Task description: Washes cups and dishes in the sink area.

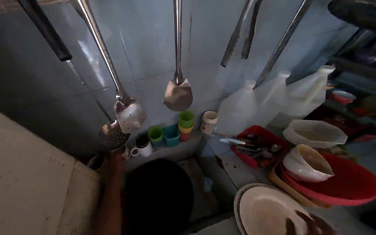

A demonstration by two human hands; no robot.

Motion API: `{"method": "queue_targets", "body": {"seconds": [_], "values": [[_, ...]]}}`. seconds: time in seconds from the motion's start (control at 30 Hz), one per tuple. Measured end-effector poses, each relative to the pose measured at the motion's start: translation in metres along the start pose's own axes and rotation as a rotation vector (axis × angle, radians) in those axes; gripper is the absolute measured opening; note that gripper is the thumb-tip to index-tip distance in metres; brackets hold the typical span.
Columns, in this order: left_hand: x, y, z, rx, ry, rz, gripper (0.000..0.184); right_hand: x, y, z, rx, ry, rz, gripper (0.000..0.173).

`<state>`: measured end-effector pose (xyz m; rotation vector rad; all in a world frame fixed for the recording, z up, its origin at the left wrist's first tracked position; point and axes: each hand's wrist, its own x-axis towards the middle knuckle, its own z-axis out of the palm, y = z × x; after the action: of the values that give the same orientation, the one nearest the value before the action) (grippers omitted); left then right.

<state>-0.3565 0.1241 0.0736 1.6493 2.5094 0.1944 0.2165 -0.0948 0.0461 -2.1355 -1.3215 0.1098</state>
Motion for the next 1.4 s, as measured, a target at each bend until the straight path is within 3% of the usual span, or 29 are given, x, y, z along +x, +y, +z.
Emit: {"method": "queue_targets", "body": {"seconds": [0.13,0.3,0.37,0.47,0.53,0.6,0.67,0.77,0.83,0.87,0.97,1.03,1.07,1.1,1.23,1.27,1.3,1.33,1.4], "values": [[-0.019,-0.003,0.019,-0.046,0.102,-0.044,0.039,-0.006,-0.094,0.051,0.287,-0.204,-0.172,0.037],[-0.097,0.014,0.040,-0.414,0.128,-0.169,0.041,-0.038,-0.181,0.134,0.519,-0.892,-0.164,0.046],[-0.125,0.023,0.055,-0.737,0.036,-0.247,0.038,-0.050,-0.192,0.178,0.624,-1.029,-0.259,0.063],[-0.147,0.032,0.094,-1.160,-0.214,-0.387,0.030,-0.061,-0.194,0.237,0.710,-1.066,-0.422,0.096],[-0.151,0.035,0.121,-1.386,-0.433,-0.500,0.029,-0.063,-0.193,0.262,0.825,-1.052,-0.331,0.101],[-0.150,0.037,0.148,-1.523,-0.588,-0.617,0.034,-0.065,-0.188,0.283,0.900,-1.032,-0.146,0.093],[-0.143,0.034,0.172,-1.424,-0.649,-0.646,0.041,-0.065,-0.184,0.294,0.872,-1.046,0.045,0.086],[-0.114,0.018,0.202,-0.879,-0.658,-0.475,0.049,-0.061,-0.191,0.291,0.730,-1.023,0.389,0.069],[-0.098,0.003,0.219,-0.543,-0.483,-0.334,0.042,-0.058,-0.194,0.288,0.688,-0.965,0.593,0.057],[-0.098,-0.001,0.227,-0.510,-0.366,-0.333,0.040,-0.058,-0.192,0.290,0.689,-0.951,0.664,0.054],[-0.123,0.030,0.233,-0.894,-0.165,-0.643,0.037,-0.057,-0.191,0.293,0.690,-0.925,0.758,0.059],[-0.131,0.064,0.231,-1.188,-0.244,-0.815,0.039,-0.058,-0.191,0.295,0.690,-0.920,0.753,0.062],[-0.135,0.079,0.225,-1.254,-0.313,-0.804,0.040,-0.058,-0.191,0.296,0.693,-0.918,0.748,0.059],[-0.138,0.091,0.214,-1.189,-0.355,-0.688,0.042,-0.056,-0.191,0.294,0.700,-0.927,0.743,0.056],[-0.173,0.097,0.144,-0.414,-0.585,0.259,0.042,-0.046,-0.186,0.289,1.003,-1.050,0.839,0.043],[-0.176,0.091,0.138,-0.279,-0.614,0.390,0.043,-0.045,-0.187,0.287,1.046,-1.111,0.852,0.042],[-0.177,0.085,0.137,-0.251,-0.650,0.392,0.045,-0.045,-0.189,0.286,1.019,-1.170,0.846,0.043],[-0.175,0.081,0.138,-0.346,-0.722,0.258,0.051,-0.045,-0.190,0.286,0.953,-1.215,0.822,0.045],[-0.170,0.083,0.146,-0.947,-0.713,-0.259,0.066,-0.047,-0.193,0.291,0.807,-1.208,0.790,0.055]]}}
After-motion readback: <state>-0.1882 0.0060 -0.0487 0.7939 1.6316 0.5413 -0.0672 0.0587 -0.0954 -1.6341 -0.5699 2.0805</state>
